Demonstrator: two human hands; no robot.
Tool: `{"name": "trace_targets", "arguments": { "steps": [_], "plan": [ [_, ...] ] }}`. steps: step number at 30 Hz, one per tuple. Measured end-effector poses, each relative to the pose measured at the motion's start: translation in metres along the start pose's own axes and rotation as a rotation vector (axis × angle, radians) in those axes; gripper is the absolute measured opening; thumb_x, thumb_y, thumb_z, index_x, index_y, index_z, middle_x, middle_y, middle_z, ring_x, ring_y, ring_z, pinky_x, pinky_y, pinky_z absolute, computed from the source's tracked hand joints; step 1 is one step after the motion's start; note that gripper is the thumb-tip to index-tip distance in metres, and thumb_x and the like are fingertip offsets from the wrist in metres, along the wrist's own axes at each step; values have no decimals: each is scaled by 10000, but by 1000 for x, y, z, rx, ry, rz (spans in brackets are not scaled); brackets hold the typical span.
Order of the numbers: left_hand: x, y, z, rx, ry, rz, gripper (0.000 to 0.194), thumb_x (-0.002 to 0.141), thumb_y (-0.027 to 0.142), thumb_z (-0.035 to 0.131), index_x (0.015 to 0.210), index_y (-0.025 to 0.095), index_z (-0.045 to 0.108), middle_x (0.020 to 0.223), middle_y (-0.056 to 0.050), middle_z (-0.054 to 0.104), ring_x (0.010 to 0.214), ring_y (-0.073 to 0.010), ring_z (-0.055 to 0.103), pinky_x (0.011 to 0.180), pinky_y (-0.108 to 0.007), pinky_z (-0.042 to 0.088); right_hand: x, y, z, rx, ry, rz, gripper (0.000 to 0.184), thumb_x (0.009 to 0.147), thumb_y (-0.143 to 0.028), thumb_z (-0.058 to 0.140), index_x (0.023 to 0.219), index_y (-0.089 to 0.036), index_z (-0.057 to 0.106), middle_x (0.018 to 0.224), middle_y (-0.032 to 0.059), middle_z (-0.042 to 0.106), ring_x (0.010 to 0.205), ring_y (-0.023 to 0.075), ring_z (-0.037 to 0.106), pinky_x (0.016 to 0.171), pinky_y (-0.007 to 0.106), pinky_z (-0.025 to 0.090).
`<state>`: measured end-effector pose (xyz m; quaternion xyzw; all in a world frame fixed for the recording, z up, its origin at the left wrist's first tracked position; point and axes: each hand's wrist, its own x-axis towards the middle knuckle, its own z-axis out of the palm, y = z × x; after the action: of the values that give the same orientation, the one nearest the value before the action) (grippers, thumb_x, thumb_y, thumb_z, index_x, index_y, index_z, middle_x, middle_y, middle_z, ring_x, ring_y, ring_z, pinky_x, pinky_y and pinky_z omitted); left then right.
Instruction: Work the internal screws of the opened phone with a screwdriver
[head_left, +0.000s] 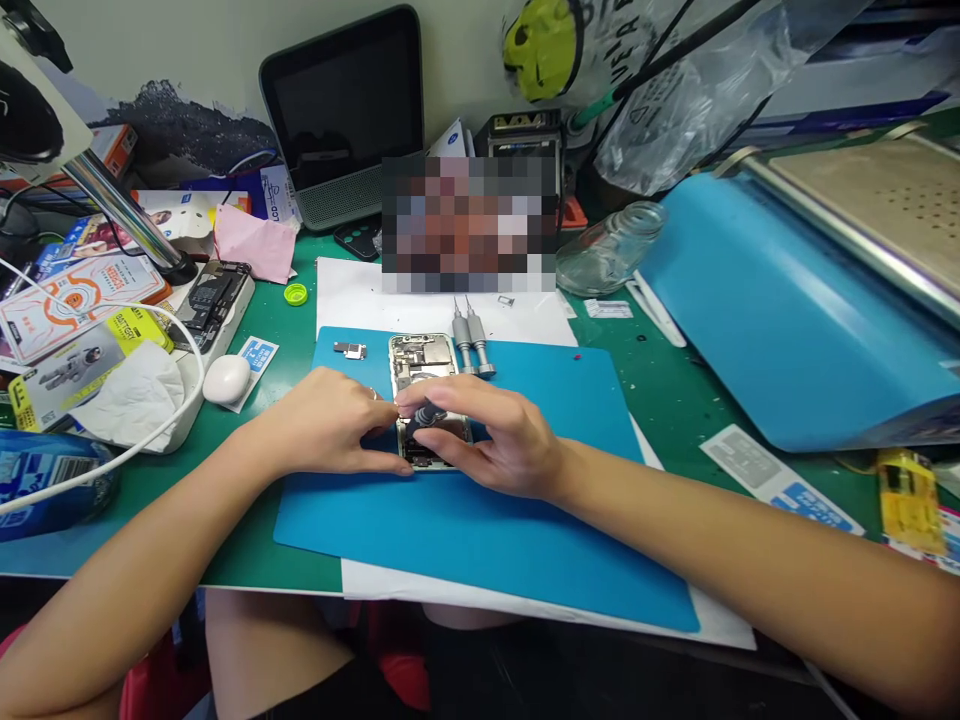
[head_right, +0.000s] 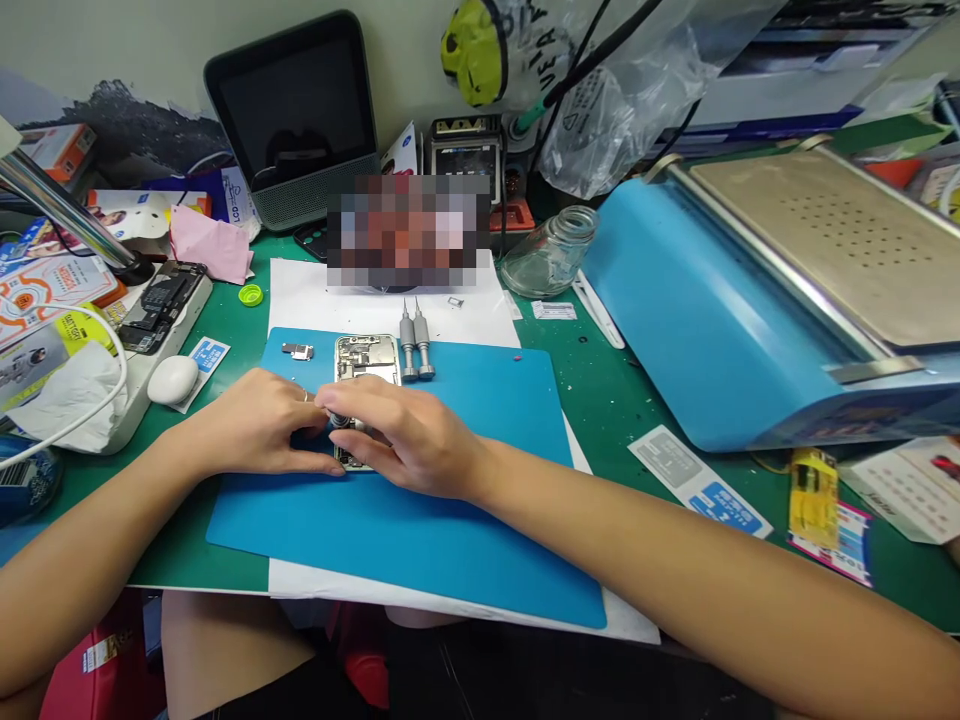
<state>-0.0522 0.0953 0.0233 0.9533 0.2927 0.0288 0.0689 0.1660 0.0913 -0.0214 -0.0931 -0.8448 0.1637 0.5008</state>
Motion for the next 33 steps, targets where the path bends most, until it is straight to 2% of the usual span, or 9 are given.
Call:
{"name": "trace_targets", "arguments": {
  "steps": [10,14,19,25,33],
  "plan": [
    [-1,-1,1,-23,-30,-1,482,891,630,588,700,187,606,582,3,617,507,-131,533,501,-288,172,0,-1,1,-30,40,23,564,900,-94,625,1409,-181,398,1114,108,697,1068,192,697,890,352,629],
    [0,-1,1,-33,-44,-8,483,888,634,596,703,187,608,589,-1,624,513,-130,527,513,-286,177,0,-1,0,-17,34,12,545,900,-89,623,1395,-157,406,1098,112,697,1056,190,700,892,351,630],
    [0,-1,2,-40,-38,-7,482,894,632,587,708,188,615,586,2,623,511,-127,523,511,-285,168,1,-2,-1,-25,24,-4,511,912,-101,616,1379,-147,414,1094,116,702,1055,190,703,893,349,631],
    [0,0,2,-15,-26,0,490,889,632,594,695,182,600,575,0,610,509,-128,529,510,-290,166,0,-2,-1,-55,23,19,536,923,-127,613,1403,-197,386,1108,101,710,1067,192,707,875,353,638],
    [-1,-1,1,-30,-11,10,494,912,628,558,712,180,615,574,-4,611,505,-121,518,508,-289,178,1,-3,-1,-64,29,0,549,909,-102,620,1406,-172,396,1080,107,705,1028,184,705,858,339,637]
  ]
}}
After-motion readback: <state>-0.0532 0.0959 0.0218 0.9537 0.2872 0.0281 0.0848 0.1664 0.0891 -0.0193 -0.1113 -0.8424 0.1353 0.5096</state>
